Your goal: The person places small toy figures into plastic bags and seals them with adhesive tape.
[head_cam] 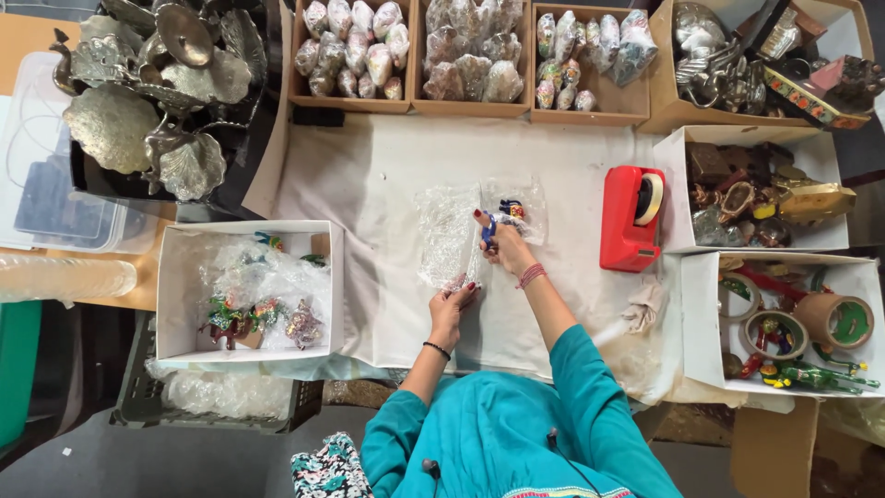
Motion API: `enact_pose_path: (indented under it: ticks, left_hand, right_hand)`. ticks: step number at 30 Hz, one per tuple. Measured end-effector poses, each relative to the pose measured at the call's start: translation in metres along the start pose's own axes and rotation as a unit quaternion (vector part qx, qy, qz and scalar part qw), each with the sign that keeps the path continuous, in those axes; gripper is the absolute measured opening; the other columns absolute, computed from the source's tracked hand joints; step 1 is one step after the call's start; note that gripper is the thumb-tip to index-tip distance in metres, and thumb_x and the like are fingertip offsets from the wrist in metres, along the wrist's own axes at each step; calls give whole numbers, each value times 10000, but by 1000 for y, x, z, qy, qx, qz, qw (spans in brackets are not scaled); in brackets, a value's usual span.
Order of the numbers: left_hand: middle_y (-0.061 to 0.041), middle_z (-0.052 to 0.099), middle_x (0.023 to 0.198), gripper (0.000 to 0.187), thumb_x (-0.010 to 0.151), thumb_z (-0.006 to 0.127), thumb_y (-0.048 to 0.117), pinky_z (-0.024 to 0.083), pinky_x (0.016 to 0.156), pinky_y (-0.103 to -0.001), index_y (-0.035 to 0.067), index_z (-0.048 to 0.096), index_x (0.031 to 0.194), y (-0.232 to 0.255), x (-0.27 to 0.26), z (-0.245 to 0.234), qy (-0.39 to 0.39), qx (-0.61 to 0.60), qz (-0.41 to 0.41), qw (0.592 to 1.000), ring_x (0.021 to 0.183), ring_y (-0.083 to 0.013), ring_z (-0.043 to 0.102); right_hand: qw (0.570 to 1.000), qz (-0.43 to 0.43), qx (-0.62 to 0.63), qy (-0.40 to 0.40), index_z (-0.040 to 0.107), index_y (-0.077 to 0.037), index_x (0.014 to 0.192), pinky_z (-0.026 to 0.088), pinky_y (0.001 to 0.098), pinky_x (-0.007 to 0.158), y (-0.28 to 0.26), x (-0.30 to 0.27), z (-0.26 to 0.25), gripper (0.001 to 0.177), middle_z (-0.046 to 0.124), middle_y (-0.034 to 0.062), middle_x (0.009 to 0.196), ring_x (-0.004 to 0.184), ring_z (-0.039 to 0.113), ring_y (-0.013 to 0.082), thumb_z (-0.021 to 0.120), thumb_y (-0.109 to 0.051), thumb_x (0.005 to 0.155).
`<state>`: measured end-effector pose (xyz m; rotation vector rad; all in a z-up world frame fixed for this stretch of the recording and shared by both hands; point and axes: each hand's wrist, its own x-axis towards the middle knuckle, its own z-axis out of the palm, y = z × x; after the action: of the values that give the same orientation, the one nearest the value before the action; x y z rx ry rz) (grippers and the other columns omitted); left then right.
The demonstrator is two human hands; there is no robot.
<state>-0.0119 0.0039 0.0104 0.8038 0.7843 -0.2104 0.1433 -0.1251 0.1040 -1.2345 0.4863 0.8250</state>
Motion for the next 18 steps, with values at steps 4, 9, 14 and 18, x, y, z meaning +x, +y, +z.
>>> enact_pose_path:
  ticks: [4, 9, 14, 18]
  left_hand:
    - [-115, 769, 1028, 359, 876, 746, 43, 602, 809, -323, -28, 662, 1218, -4, 3, -5, -4, 1, -3, 1000, 897, -217, 771]
    - [-107, 769, 1032, 365, 875, 757, 43, 598, 820, -316, -18, 669, 1224, 2, -5, -1, -2, 9, -4, 1000, 903, -207, 763]
    - [-110, 768, 1039, 369, 885, 762, 37, 598, 833, -319, -54, 651, 1224, 0, -3, -2, -1, 6, -11, 1000, 918, -212, 766]
    - [-96, 762, 1039, 419, 869, 742, 50, 596, 841, -306, 11, 651, 1277, 7, -12, 2, -10, -3, -12, 1000, 915, -193, 758]
  right_hand:
    - [1000, 0, -17, 3, 561, -152, 751, 315, 230, 402, -3, 7, 2, 488, 557, -25, 596, 448, 448, 79, 786, -583, 782]
    - [999, -18, -29, 19, 588, -135, 756, 295, 236, 390, 17, 33, -12, 479, 553, -17, 594, 439, 448, 85, 831, -548, 776]
    - [999, -24, -29, 30, 528, -118, 715, 306, 238, 387, 23, 42, -19, 543, 575, -3, 613, 457, 482, 87, 850, -546, 804]
    - [1000, -17, -15, 20, 534, -151, 720, 318, 234, 392, 7, 24, -8, 516, 589, -8, 617, 455, 457, 75, 824, -573, 787]
